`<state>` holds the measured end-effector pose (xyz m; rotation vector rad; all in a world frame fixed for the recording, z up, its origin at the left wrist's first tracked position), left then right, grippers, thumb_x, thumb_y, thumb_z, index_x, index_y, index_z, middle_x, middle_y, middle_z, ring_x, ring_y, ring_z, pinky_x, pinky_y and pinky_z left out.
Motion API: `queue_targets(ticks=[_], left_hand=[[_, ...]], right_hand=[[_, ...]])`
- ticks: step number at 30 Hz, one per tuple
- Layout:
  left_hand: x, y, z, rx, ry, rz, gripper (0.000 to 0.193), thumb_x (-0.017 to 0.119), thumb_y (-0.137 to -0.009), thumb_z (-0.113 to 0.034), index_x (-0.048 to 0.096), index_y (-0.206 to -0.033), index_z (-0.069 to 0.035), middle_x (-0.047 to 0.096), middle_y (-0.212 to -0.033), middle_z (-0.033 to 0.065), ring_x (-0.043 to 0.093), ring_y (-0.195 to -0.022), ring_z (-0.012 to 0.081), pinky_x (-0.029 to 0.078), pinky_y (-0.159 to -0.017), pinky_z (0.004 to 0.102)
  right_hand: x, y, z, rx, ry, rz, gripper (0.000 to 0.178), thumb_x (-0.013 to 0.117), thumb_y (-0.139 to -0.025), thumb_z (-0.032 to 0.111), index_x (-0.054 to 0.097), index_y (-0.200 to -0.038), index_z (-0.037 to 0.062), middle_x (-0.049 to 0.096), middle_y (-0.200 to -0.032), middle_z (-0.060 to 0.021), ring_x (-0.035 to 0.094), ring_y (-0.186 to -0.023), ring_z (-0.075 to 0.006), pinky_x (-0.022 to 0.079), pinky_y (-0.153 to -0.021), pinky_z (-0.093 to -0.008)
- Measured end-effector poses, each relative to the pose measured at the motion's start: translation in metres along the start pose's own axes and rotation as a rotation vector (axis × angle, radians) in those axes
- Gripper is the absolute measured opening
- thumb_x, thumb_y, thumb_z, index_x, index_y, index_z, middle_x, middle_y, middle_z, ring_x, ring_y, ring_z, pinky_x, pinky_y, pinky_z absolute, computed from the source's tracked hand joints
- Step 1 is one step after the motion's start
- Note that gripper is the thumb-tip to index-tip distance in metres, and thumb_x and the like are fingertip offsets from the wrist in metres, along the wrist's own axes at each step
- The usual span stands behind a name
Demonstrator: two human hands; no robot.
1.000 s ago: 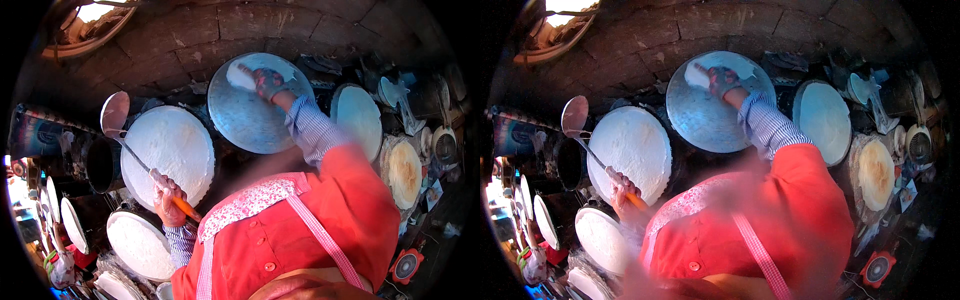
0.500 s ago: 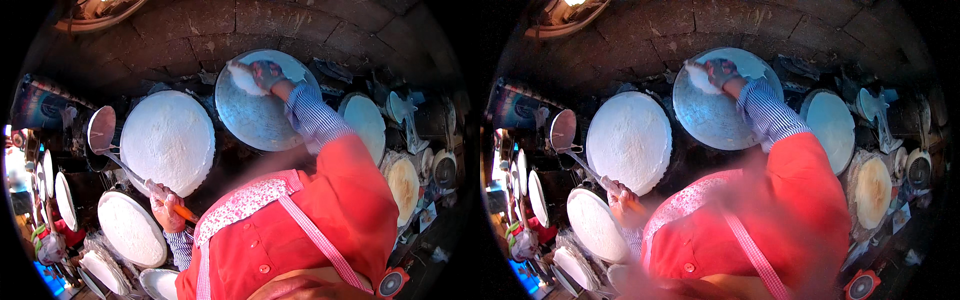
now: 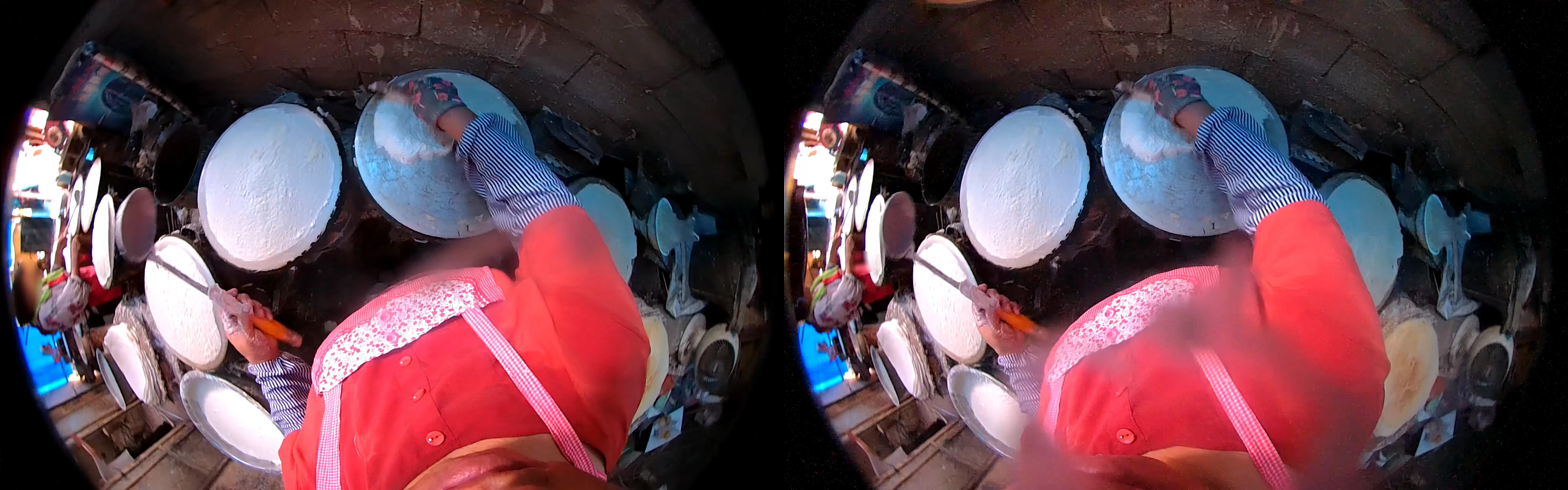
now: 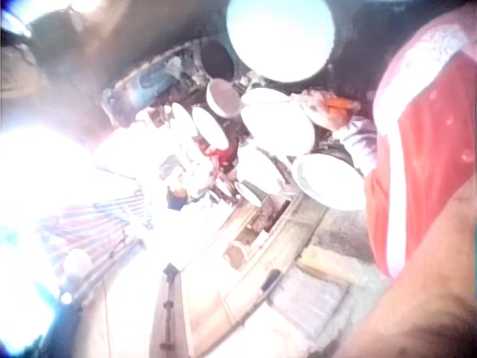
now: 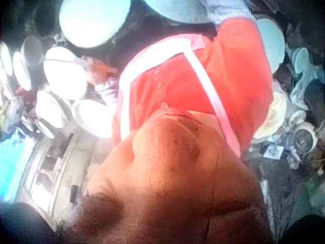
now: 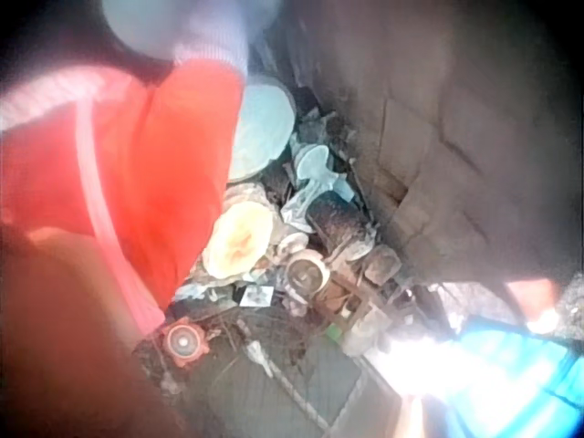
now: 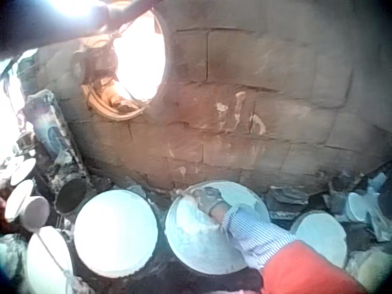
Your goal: The person scoops white batter from a metal bowl and pours it onto a large, hot, circular griddle. They use a flat metal spatula to spread the batter into a thin, even layer. Once cooked, the person lifts the crepe and places it onto a stack of finished crepes. This process is repeated continuously throughout the video.
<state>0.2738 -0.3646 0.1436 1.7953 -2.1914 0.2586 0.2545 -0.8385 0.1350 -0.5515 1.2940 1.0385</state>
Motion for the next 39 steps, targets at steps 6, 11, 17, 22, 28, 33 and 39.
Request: queue_targets(ticks=[6, 11, 17, 22, 28, 33, 39], left_hand=[[-0.022, 0.073, -0.016, 0.225, -0.686, -0.405, 0.058, 0.062, -0.079, -0.016, 0.035, -0.127, 0.001, 0.05, -0.084, 0.0021, 0.046, -0.063, 0.0074, 0.037, -0.05, 0.0179], [-0.02, 0.101, -0.005, 0.205, -0.573, -0.339, 0.046, 0.054, -0.081, 0.0, 0.039, -0.125, 0.0, 0.049, -0.08, -0.0006, 0.043, -0.059, 0.0037, 0.036, -0.05, 0.0165], [0.035, 0.119, 0.021, 0.11, -0.389, -0.195, 0.042, 0.057, -0.08, -0.002, 0.042, -0.119, 0.002, 0.048, -0.078, -0.0005, 0.045, -0.06, 0.0041, 0.037, -0.051, 0.0161], [0.049, 0.131, 0.028, 0.106, -0.353, -0.22, 0.043, 0.056, -0.08, 0.001, 0.042, -0.12, 0.001, 0.047, -0.077, -0.0003, 0.043, -0.058, 0.0037, 0.036, -0.051, 0.0155], [0.065, 0.126, 0.02, 0.127, -0.454, -0.102, 0.043, 0.055, -0.079, 0.003, 0.042, -0.12, 0.0, 0.047, -0.08, -0.0003, 0.042, -0.06, 0.0026, 0.035, -0.052, 0.0146], [0.075, 0.13, 0.028, 0.109, -0.374, -0.109, 0.04, 0.053, -0.079, 0.004, 0.043, -0.117, 0.001, 0.046, -0.077, -0.0004, 0.042, -0.06, 0.0031, 0.034, -0.051, 0.0152], [0.09, 0.139, 0.031, 0.104, -0.378, -0.177, 0.039, 0.054, -0.079, 0.003, 0.043, -0.117, 0.001, 0.046, -0.077, -0.0001, 0.042, -0.06, 0.0031, 0.035, -0.051, 0.0155]], right_hand=[[0.021, 0.072, -0.008, -0.414, 0.031, 0.045, 0.029, 0.051, -0.08, 0.037, 0.064, -0.087, 0.0125, 0.062, -0.091, -0.0133, 0.06, -0.089, -0.0283, 0.045, -0.079, -0.0382], [0.015, 0.027, -0.019, -0.396, -0.047, -0.256, 0.021, 0.052, -0.078, 0.027, 0.063, -0.088, 0.0126, 0.062, -0.088, -0.0135, 0.06, -0.085, -0.0278, 0.046, -0.074, -0.0393], [0.034, 0.047, 0.003, -0.512, 0.032, 0.272, 0.023, 0.051, -0.079, 0.023, 0.06, -0.098, 0.0124, 0.059, -0.094, -0.0125, 0.057, -0.085, -0.0278, 0.045, -0.074, -0.0377], [0.014, 0.098, -0.036, -0.717, -0.01, 0.045, 0.02, 0.051, -0.077, 0.021, 0.062, -0.09, 0.0115, 0.061, -0.087, -0.0115, 0.059, -0.082, -0.0277, 0.046, -0.07, -0.0378], [0.026, 0.047, 0.008, -0.715, 0.071, 0.006, 0.02, 0.05, -0.078, 0.019, 0.059, -0.095, 0.0114, 0.058, -0.092, -0.0119, 0.058, -0.077, -0.0274, 0.048, -0.068, -0.0331], [0.02, 0.089, -0.035, -0.807, 0.031, 0.256, 0.022, 0.051, -0.078, 0.019, 0.062, -0.096, 0.0122, 0.06, -0.096, -0.0117, 0.059, -0.085, -0.0271, 0.047, -0.073, -0.0356], [0.006, 0.078, -0.046, -1.044, 0.015, -0.115, 0.019, 0.05, -0.08, 0.014, 0.058, -0.097, 0.0098, 0.057, -0.094, -0.0081, 0.058, -0.079, -0.0258, 0.048, -0.072, -0.033]])
Point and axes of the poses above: each hand's wrist, its own y-axis away from the middle knuckle, its own x-axis out of the palm, z = x × y, the point moved 2 cm from there along -y, towards the middle knuckle
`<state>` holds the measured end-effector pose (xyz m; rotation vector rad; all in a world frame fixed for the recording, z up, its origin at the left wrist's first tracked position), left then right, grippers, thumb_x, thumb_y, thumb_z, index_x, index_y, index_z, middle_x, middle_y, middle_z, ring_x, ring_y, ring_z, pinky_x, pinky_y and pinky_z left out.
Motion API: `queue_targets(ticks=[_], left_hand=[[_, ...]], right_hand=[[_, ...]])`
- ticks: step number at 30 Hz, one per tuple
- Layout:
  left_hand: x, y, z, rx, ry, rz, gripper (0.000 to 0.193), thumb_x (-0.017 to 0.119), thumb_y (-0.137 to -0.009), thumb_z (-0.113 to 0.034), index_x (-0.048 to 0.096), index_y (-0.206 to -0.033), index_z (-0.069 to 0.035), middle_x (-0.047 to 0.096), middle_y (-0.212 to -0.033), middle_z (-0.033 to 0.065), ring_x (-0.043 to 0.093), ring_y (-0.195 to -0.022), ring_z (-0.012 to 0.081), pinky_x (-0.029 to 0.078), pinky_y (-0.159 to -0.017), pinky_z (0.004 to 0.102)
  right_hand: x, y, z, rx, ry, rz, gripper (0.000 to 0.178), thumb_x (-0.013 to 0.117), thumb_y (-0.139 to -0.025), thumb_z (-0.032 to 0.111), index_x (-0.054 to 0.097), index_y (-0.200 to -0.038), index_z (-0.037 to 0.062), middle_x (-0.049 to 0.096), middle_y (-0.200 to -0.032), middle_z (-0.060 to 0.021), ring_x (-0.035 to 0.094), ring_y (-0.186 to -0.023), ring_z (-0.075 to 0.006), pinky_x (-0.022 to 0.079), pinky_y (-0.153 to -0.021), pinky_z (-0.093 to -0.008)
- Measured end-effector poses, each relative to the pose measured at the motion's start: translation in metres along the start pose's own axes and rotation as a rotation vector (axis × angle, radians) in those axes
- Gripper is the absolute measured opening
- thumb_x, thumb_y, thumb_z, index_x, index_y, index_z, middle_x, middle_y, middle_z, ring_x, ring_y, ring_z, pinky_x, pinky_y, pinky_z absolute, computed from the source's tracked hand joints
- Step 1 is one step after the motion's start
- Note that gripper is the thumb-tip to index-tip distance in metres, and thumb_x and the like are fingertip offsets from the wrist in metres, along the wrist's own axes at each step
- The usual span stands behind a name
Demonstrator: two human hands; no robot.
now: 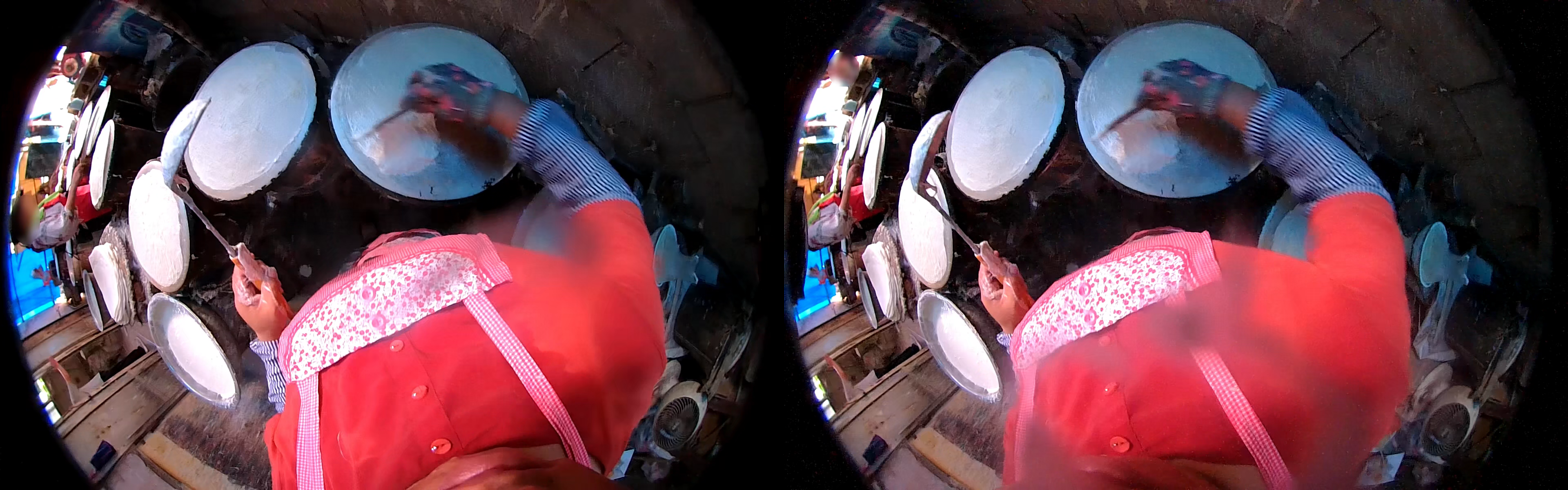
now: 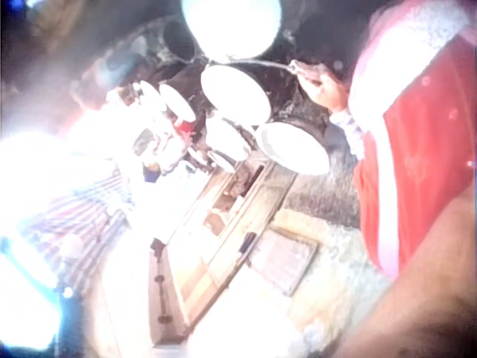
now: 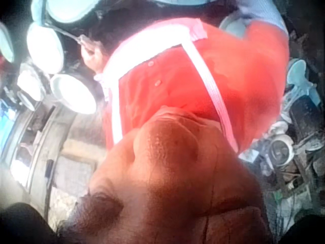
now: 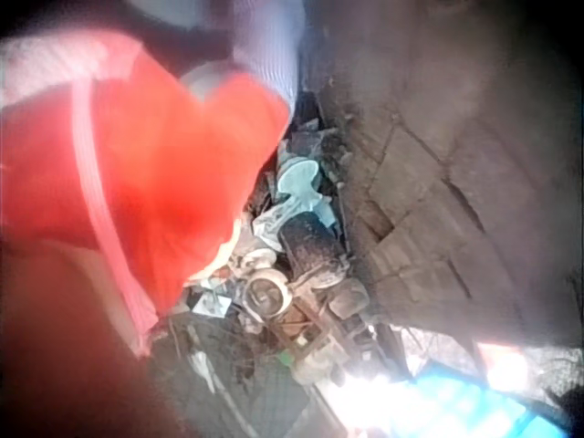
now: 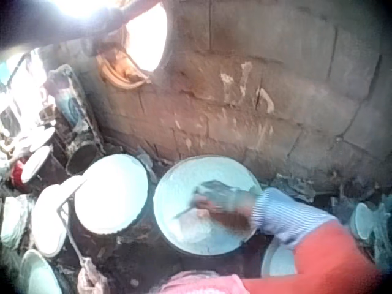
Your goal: The person scoops white batter from a metal bowl and pours it onto a large, hot, circular griddle. They use a flat metal spatula to spread the batter into a thin, even layer. Once cooked, the person lifts the crepe and places it onto a stack of finished crepes. This process is repeated continuously throughout the video.
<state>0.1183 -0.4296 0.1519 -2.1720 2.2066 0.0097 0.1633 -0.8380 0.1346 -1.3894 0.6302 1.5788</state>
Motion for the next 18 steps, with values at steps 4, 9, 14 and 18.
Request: queue_targets(ticks=[4, 9, 14, 18], left_hand=[[0.004, -0.002, -0.011, 0.022, -0.062, 0.08, 0.04, 0.054, -0.08, 0.003, 0.043, -0.118, 0.001, 0.047, -0.078, 0.0001, 0.043, -0.06, 0.0033, 0.035, -0.052, 0.0156], [0.001, 0.003, -0.007, 0.063, -0.074, 0.147, 0.04, 0.054, -0.08, 0.003, 0.044, -0.119, 0.001, 0.047, -0.08, -0.0002, 0.043, -0.06, 0.0029, 0.035, -0.053, 0.0155], [0.001, 0.0, -0.001, 0.044, -0.019, 0.244, 0.039, 0.053, -0.079, 0.005, 0.045, -0.117, 0.001, 0.047, -0.08, -0.0005, 0.043, -0.06, 0.0028, 0.035, -0.052, 0.0157], [0.006, -0.016, -0.001, 0.046, -0.001, 0.339, 0.039, 0.053, -0.078, 0.007, 0.045, -0.116, 0.0, 0.048, -0.081, 0.0, 0.044, -0.061, 0.0036, 0.036, -0.052, 0.0165]], right_hand=[[0.027, -0.033, 0.018, -0.033, -0.015, 0.257, 0.019, 0.053, -0.077, 0.015, 0.062, -0.093, 0.0122, 0.058, -0.095, -0.009, 0.057, -0.086, -0.0258, 0.046, -0.077, -0.034], [0.013, 0.046, 0.007, 0.277, -0.244, 0.325, 0.021, 0.055, -0.078, 0.018, 0.064, -0.097, 0.0156, 0.062, -0.095, -0.0075, 0.059, -0.087, -0.0236, 0.048, -0.073, -0.0336], [-0.036, 0.112, 0.014, 0.425, -0.443, 0.023, 0.022, 0.047, -0.086, 0.013, 0.059, -0.105, 0.0113, 0.057, -0.091, -0.0077, 0.055, -0.086, -0.0237, 0.046, -0.075, -0.0332], [-0.018, 0.123, 0.062, 0.967, -0.537, -0.124, 0.031, 0.049, -0.084, 0.022, 0.055, -0.112, 0.0098, 0.058, -0.098, -0.0099, 0.056, -0.088, -0.0242, 0.047, -0.075, -0.0321]])
Point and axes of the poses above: each hand's wrist, its own y-axis away from the middle knuckle, its own x-axis out of the palm, z = x × y, the point moved 2 cm from there along -y, towards the middle knuckle
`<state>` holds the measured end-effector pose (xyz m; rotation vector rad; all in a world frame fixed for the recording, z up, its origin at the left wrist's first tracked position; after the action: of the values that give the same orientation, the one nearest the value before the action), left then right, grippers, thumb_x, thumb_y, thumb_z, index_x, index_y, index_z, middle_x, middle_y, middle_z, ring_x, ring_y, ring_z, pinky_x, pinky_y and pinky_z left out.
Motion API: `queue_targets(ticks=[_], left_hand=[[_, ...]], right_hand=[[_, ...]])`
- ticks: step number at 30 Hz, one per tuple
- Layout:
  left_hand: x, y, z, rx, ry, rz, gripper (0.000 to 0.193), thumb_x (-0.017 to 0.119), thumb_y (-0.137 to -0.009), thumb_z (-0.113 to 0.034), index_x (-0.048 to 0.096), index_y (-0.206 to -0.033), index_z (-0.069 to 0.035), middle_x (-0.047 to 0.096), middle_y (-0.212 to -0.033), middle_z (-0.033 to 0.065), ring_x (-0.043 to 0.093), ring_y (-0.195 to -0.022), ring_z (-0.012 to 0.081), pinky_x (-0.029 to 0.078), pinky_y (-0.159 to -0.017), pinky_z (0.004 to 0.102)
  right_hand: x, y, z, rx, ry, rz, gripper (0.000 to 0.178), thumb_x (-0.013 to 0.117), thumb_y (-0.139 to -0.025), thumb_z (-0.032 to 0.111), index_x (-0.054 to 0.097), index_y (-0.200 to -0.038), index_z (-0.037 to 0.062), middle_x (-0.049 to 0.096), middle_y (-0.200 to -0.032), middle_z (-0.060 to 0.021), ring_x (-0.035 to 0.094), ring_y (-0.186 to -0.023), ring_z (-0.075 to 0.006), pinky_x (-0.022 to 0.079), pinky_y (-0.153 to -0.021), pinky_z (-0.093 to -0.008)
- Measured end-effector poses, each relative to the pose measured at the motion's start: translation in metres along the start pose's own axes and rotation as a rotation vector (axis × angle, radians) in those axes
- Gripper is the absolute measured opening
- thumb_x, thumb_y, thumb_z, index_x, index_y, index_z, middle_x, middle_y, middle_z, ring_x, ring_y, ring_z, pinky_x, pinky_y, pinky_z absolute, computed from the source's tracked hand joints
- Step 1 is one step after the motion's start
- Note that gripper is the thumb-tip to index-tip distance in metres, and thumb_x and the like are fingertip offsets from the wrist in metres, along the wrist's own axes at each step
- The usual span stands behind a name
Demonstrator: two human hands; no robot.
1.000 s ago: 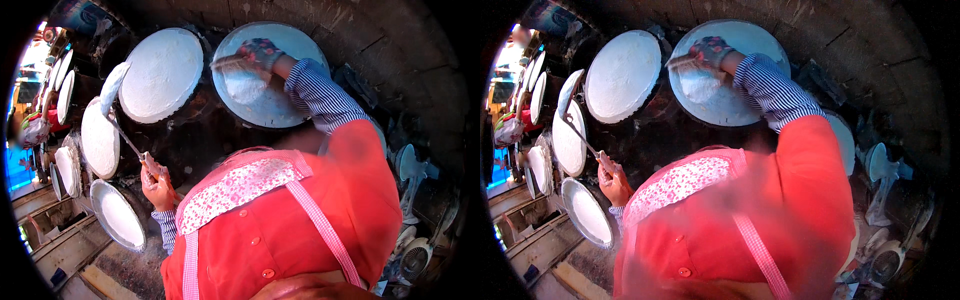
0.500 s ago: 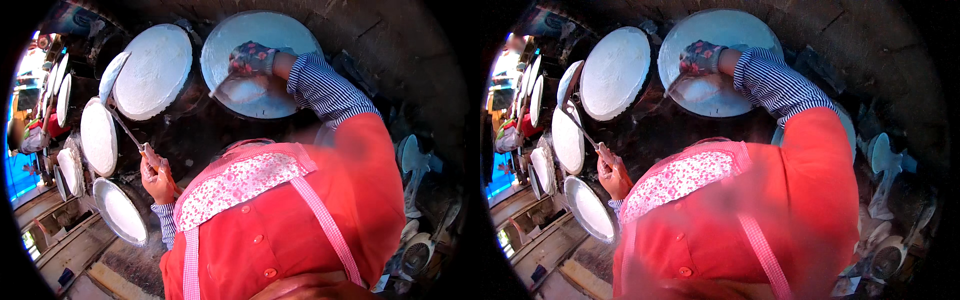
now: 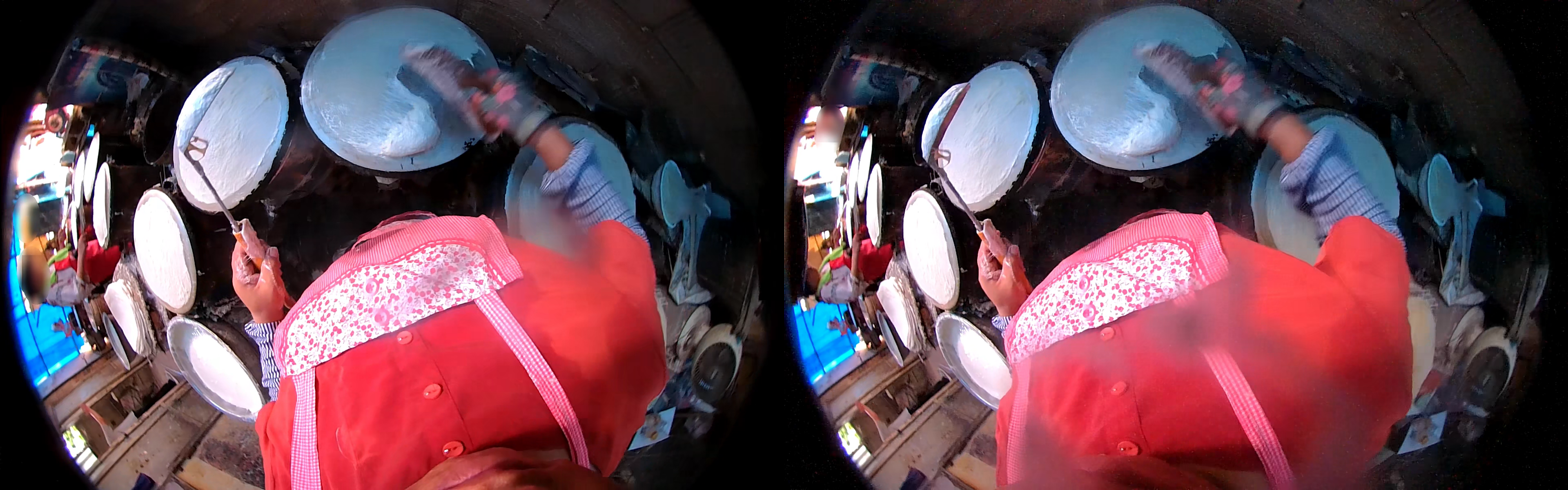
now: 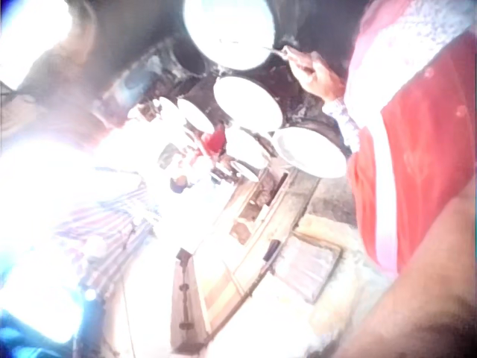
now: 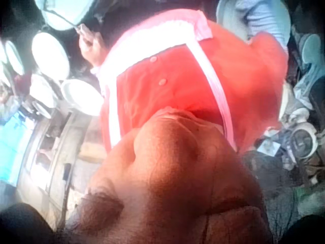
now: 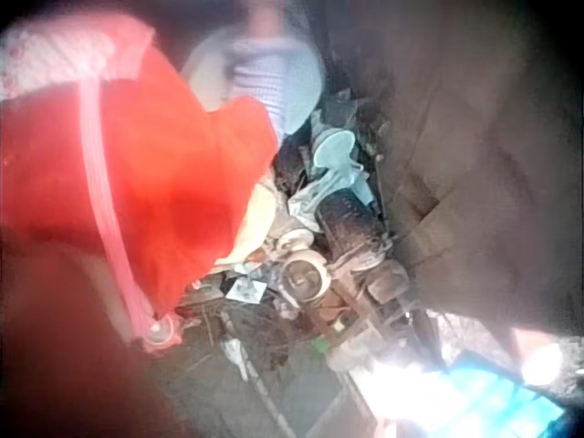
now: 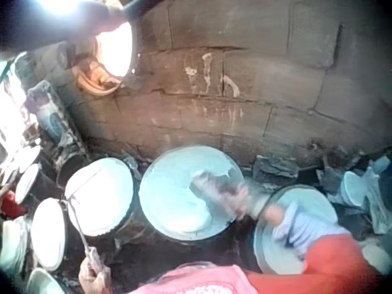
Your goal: The person scoops white batter from a metal bowl and pours it onto a large, hot, circular griddle. They use a flat metal spatula to spread the batter into a thin, even layer. Once cooked, the person lifts the crepe and places it onto a stack of finished crepes. This process is repeated continuously throughout the video.
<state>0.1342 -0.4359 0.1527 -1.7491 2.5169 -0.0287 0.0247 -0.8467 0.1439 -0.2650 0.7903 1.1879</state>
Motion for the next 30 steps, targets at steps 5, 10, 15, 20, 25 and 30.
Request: queue_targets(ticks=[5, 10, 15, 20, 25, 30], left_hand=[[-0.006, -0.024, 0.008, -0.037, -0.005, 0.145, 0.04, 0.053, -0.077, 0.007, 0.045, -0.116, 0.001, 0.048, -0.082, -0.0005, 0.044, -0.063, 0.0043, 0.038, -0.055, 0.0171], [-0.023, -0.026, 0.023, 0.002, -0.104, 0.229, 0.04, 0.052, -0.077, 0.008, 0.045, -0.115, 0.002, 0.047, -0.084, -0.0017, 0.045, -0.07, 0.0037, 0.038, -0.061, 0.0162], [-0.019, -0.018, 0.024, -0.087, 0.034, 0.228, 0.037, 0.051, -0.076, 0.009, 0.046, -0.112, 0.001, 0.045, -0.081, -0.0017, 0.043, -0.066, 0.0035, 0.039, -0.06, 0.0166], [-0.025, -0.017, 0.03, -0.064, -0.006, 0.207, 0.036, 0.05, -0.075, 0.01, 0.047, -0.11, 0.001, 0.044, -0.08, -0.0015, 0.043, -0.065, 0.0036, 0.038, -0.057, 0.0174], [-0.015, -0.009, 0.029, -0.062, -0.049, 0.179, 0.034, 0.049, -0.076, 0.01, 0.048, -0.108, 0.0, 0.042, -0.077, -0.0029, 0.04, -0.064, 0.0028, 0.037, -0.058, 0.0168], [0.007, -0.019, 0.028, 0.104, -0.158, 0.2, 0.041, 0.053, -0.076, 0.006, 0.046, -0.116, 0.001, 0.046, -0.079, -0.0043, 0.039, -0.058, 0.0009, 0.03, -0.049, 0.0136]], right_hand=[[0.114, 0.009, 0.048, 0.023, 0.197, -0.103, 0.038, 0.053, -0.076, 0.032, 0.056, -0.104, 0.0061, 0.06, -0.095, -0.0176, 0.057, -0.09, -0.0325, 0.046, -0.079, -0.0374], [0.074, 0.003, 0.027, 0.242, 0.448, -0.21, 0.048, 0.055, -0.074, 0.04, 0.052, -0.109, 0.0076, 0.056, -0.101, -0.0192, 0.055, -0.095, -0.0294, 0.047, -0.075, -0.038], [0.085, -0.001, 0.037, 0.23, 0.369, -0.18, 0.041, 0.051, -0.076, 0.035, 0.056, -0.107, 0.0087, 0.058, -0.106, -0.017, 0.056, -0.097, -0.0308, 0.043, -0.085, -0.0404], [0.058, 0.003, 0.026, 0.345, 0.397, -0.193, 0.043, 0.05, -0.076, 0.036, 0.054, -0.111, 0.0107, 0.056, -0.108, -0.0179, 0.054, -0.099, -0.0312, 0.042, -0.086, -0.0389], [0.027, -0.011, -0.007, 0.22, 0.499, -0.183, 0.048, 0.048, -0.077, 0.04, 0.05, -0.116, 0.0129, 0.052, -0.115, -0.0147, 0.051, -0.104, -0.029, 0.042, -0.086, -0.039], [0.03, -0.004, -0.018, 0.137, 0.535, 0.033, 0.053, 0.047, -0.078, 0.045, 0.046, -0.122, 0.0152, 0.048, -0.121, -0.0116, 0.049, -0.108, -0.0268, 0.042, -0.086, -0.039]])
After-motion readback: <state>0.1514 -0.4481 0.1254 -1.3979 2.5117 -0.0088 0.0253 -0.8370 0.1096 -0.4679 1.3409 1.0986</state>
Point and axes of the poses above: each hand's wrist, its own y-axis away from the middle knuckle, its own x-axis out of the palm, z = x × y, the point moved 2 cm from there along -y, towards the middle knuckle
